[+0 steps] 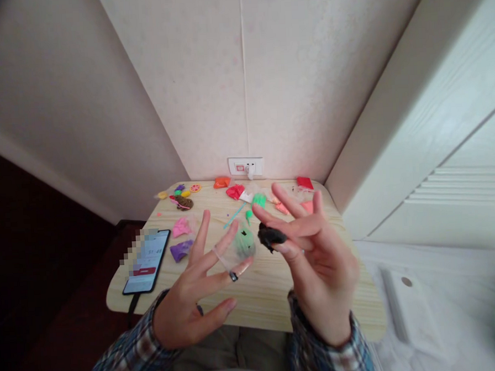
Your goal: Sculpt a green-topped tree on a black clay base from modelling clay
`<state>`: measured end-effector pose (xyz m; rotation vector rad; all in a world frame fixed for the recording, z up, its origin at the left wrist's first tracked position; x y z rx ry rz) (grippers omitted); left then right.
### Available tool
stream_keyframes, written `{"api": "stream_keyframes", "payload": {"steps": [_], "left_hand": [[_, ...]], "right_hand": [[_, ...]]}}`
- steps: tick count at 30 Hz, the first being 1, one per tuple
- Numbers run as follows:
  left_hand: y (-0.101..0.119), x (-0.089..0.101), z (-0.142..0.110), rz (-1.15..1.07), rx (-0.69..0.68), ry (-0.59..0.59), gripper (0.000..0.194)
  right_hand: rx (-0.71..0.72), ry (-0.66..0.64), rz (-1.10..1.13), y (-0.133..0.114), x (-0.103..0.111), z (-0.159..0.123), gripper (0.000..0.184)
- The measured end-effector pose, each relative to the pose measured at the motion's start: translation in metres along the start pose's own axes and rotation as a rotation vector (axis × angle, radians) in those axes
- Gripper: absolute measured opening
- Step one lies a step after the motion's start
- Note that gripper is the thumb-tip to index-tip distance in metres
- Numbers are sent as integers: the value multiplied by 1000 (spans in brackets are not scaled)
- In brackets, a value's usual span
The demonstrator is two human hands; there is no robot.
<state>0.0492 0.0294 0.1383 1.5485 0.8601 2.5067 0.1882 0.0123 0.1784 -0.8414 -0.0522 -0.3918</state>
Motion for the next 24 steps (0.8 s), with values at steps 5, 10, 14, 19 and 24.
{"api": "stream_keyframes", "payload": {"steps": [5, 10, 14, 19, 24], "left_hand": [[5, 2, 0, -42, -15, -10, 51], [3, 2, -2, -61, -13, -28, 48], [2, 3, -1, -59, -13, -24, 47], [2, 5, 0, -68, -11, -14, 47], [0, 2, 0, -46, 7, -28, 46]], "right_hand": [[15, -198, -89, 11, -20, 7, 5], [-52, -139, 91, 27, -17, 5, 8], [-34, -234, 80, 18, -24, 3, 9], [6, -196, 54, 12, -16, 0, 5], [-5, -61, 147, 17, -1, -2, 6]]}}
Point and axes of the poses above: each hand's wrist, its own z-axis towards the middle knuckle, its own x-axis out of the back of the hand, y = z × x, the point moved 9 cm from there along z, towards the middle knuckle, and after that the axes turned 12 degrees about -y, right-handed, at the moved point
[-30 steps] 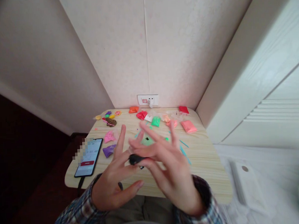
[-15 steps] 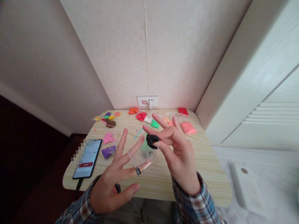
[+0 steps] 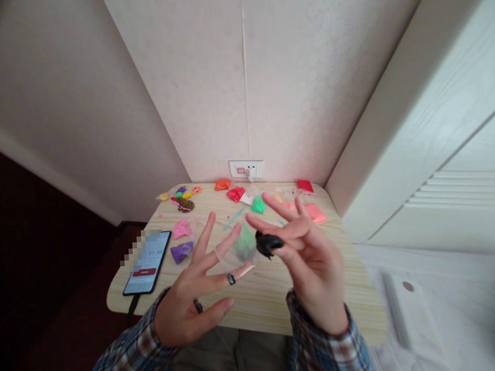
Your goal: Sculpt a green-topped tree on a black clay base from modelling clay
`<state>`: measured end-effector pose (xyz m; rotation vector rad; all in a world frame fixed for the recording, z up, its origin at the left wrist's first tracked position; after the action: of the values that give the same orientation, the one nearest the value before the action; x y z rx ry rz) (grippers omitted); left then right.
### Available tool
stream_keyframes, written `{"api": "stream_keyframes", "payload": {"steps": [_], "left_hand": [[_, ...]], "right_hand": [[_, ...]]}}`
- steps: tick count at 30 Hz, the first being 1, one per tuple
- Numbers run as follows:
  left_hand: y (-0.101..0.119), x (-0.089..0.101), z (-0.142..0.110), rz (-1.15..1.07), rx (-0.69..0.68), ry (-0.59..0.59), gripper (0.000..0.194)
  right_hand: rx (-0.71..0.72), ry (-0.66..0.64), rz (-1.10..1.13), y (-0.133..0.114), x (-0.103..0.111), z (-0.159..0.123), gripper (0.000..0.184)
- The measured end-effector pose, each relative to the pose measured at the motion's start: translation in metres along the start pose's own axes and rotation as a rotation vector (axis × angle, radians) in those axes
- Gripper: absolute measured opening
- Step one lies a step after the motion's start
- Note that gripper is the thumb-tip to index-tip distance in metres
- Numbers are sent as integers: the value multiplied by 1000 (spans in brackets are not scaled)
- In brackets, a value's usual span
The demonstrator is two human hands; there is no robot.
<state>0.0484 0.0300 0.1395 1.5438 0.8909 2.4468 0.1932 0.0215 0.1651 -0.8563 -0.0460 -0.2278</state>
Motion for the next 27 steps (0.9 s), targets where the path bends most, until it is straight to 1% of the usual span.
{"api": "stream_keyframes", "payload": {"steps": [1, 2, 3, 6, 7, 8, 10, 11, 12, 14, 15, 17, 18, 21, 22, 25, 26, 27], "left_hand": [[0, -1, 0, 5, 0, -6, 45], [1, -2, 0, 10, -7, -5, 45], [3, -1, 0, 14, -21, 3, 45], [9, 0, 2, 20, -66, 21, 46], [10, 0, 3, 28, -72, 23, 46], [11, 0, 3, 43, -74, 24, 44], [14, 0, 4, 96, -73, 22, 40], [15, 0, 4, 127, -73, 22, 37], [16, 0, 5, 156, -70, 23, 35], [16, -1, 5, 205, -53, 16, 31], [16, -2, 6, 221, -40, 15, 30], [14, -1, 6, 223, -26, 20, 28], [14, 1, 6, 206, -32, 24, 27], [10, 7, 4, 66, -40, 63, 26], [7, 10, 4, -3, -28, 75, 26], [-4, 13, 1, -258, -5, 94, 23], [-6, 12, 0, -359, -13, 90, 23], [-8, 11, -1, -463, -25, 83, 23]], "right_hand": [[15, 66, 18, -1, 8, -1, 7], [26, 84, 17, -3, 11, -2, 6], [28, 42, -3, -4, 9, 0, 5], [-10, -211, -89, -3, -10, 3, 3], [-22, -237, -90, -2, -12, 3, 3], [-21, -210, -74, -3, -9, 3, 4], [-1, -100, -46, -7, 0, 3, 5], [9, -92, -58, -9, 1, 4, 5], [18, -133, -91, -12, -4, 4, 4], [14, -269, -194, -15, -18, 6, 2], [5, -305, -232, -16, -22, 6, 4], [-7, -275, -261, -18, -21, 6, 7], [-15, -254, -265, -19, -19, 6, 7], [-51, -295, -242, -16, -22, 4, 4], [-67, -287, -206, -14, -21, 3, 3], [-68, -151, -82, -10, -8, 1, 3], [-57, -148, -87, -10, -8, 1, 2], [-51, -175, -109, -10, -11, 2, 2]]}}
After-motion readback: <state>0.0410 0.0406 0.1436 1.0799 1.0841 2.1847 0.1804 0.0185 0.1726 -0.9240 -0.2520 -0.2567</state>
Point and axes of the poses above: each hand's wrist, its own z-axis towards the middle knuckle, its own x-axis out of the back of the hand, y = z × x, the point moved 9 cm from there along z, towards the middle knuckle, and after that the axes turned 12 degrees about -y, right-handed, at the moved point
